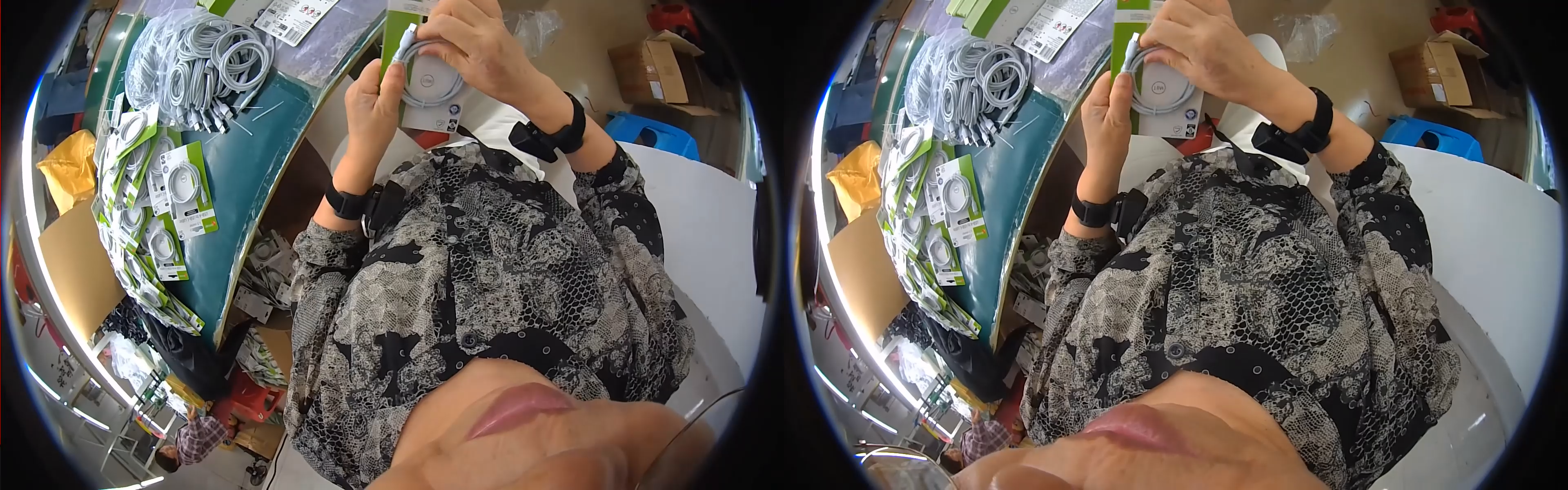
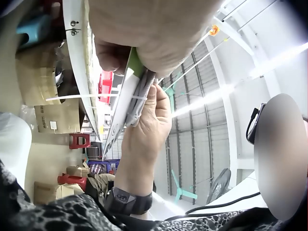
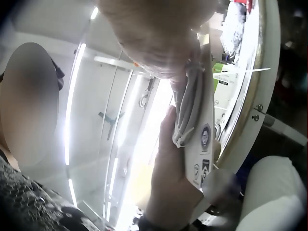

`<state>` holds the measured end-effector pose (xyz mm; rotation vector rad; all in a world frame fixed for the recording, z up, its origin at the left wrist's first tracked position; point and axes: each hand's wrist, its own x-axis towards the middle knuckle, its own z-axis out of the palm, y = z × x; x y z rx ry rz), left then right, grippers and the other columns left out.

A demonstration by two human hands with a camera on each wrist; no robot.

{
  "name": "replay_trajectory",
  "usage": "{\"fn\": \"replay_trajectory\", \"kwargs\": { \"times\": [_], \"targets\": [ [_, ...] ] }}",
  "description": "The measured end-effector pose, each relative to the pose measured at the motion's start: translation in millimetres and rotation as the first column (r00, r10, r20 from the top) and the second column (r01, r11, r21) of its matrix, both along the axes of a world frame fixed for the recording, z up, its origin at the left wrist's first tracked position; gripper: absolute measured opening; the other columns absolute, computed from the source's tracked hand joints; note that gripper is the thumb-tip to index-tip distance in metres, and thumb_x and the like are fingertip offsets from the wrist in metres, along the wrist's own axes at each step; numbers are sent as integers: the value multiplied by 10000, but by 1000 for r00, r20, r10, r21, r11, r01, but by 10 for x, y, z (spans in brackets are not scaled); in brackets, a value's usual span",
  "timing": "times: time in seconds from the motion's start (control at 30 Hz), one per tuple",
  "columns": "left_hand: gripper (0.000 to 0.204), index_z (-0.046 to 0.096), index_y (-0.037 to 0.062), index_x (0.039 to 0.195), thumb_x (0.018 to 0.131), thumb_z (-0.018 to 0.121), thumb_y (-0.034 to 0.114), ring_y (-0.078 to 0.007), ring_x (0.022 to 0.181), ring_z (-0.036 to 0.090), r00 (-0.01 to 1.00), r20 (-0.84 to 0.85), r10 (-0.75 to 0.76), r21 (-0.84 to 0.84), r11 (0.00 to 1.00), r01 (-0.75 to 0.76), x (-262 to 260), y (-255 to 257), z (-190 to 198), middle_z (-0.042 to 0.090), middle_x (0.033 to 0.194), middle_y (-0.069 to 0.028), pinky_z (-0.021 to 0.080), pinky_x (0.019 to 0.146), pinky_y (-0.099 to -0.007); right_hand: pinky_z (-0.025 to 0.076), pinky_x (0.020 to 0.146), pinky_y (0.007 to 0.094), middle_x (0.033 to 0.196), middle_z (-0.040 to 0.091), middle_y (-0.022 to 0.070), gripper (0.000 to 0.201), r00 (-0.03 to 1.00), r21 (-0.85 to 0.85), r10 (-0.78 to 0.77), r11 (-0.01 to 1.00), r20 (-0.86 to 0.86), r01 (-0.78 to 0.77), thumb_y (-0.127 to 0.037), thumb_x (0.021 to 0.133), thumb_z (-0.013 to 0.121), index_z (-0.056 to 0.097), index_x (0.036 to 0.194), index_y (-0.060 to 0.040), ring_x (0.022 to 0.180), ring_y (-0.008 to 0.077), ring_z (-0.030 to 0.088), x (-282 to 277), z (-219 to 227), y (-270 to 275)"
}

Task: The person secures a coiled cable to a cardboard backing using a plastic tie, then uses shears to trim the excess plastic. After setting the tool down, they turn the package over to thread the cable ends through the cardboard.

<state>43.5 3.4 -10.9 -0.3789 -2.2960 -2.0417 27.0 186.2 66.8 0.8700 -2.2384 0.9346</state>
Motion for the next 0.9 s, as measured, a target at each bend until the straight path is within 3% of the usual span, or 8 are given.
{"fn": "replay_trajectory", "kwargs": {
  "times": [0.07,0.2,0.3,0.47,0.6,0.7,0.87,0.9],
  "targets": [
    [337,548,12,752,949,515,283,-54,549,365,999,30,-31,25,999,30,4,-3,-2,435,582,24,319,482,-238,367,881,387,779,540,94,162,1000,-13,-24,1000,9,24,-66,685,701,591,803,-67,852,289,532,-41,-100,-9],
    [341,553,9,769,954,508,292,-54,555,366,996,89,-24,95,995,16,86,32,107,434,587,26,321,485,-241,363,881,388,803,553,96,165,900,-54,136,983,-415,-174,-67,694,704,596,819,-66,868,288,538,-296,-457,51],
    [336,556,7,777,956,505,287,-54,558,373,1000,30,-10,34,999,9,80,18,61,439,588,26,323,484,-242,362,875,391,832,577,84,150,999,-65,30,998,33,-27,-64,705,705,605,817,-69,888,274,547,9,-30,-9],
    [321,548,5,768,957,504,261,-69,548,386,999,-43,-29,-58,998,27,64,2,107,449,578,10,330,482,-249,360,874,386,857,602,60,130,965,-276,-20,957,261,94,-64,709,705,610,797,-74,926,250,550,0,104,-13],
    [295,579,11,844,971,480,258,-50,601,381,993,-105,-53,-200,979,31,116,-22,103,447,645,32,314,519,-229,348,874,362,846,594,37,134,963,-209,111,976,244,-60,-70,713,706,622,817,-81,916,238,538,-109,120,161],
    [292,541,7,773,954,505,233,-85,544,386,994,-101,-51,-170,985,33,121,24,149,449,588,-8,332,490,-254,340,848,352,821,576,33,112,983,18,182,983,3,-182,-97,720,700,616,793,-85,885,237,517,-76,173,114],
    [291,525,1,735,941,523,205,-91,522,390,979,-185,-88,-245,969,40,162,26,154,457,565,-22,341,475,-269,331,809,360,789,548,40,117,985,165,126,981,-118,-105,-150,728,690,591,751,-93,845,244,488,-105,-17,77],
    [291,525,1,735,941,523,205,-91,522,390,978,-182,-99,-248,967,52,160,22,156,457,565,-22,341,475,-269,330,802,365,792,548,48,128,991,142,123,983,-50,-115,-162,728,688,584,754,-93,849,249,485,-81,9,61]
  ]
}}
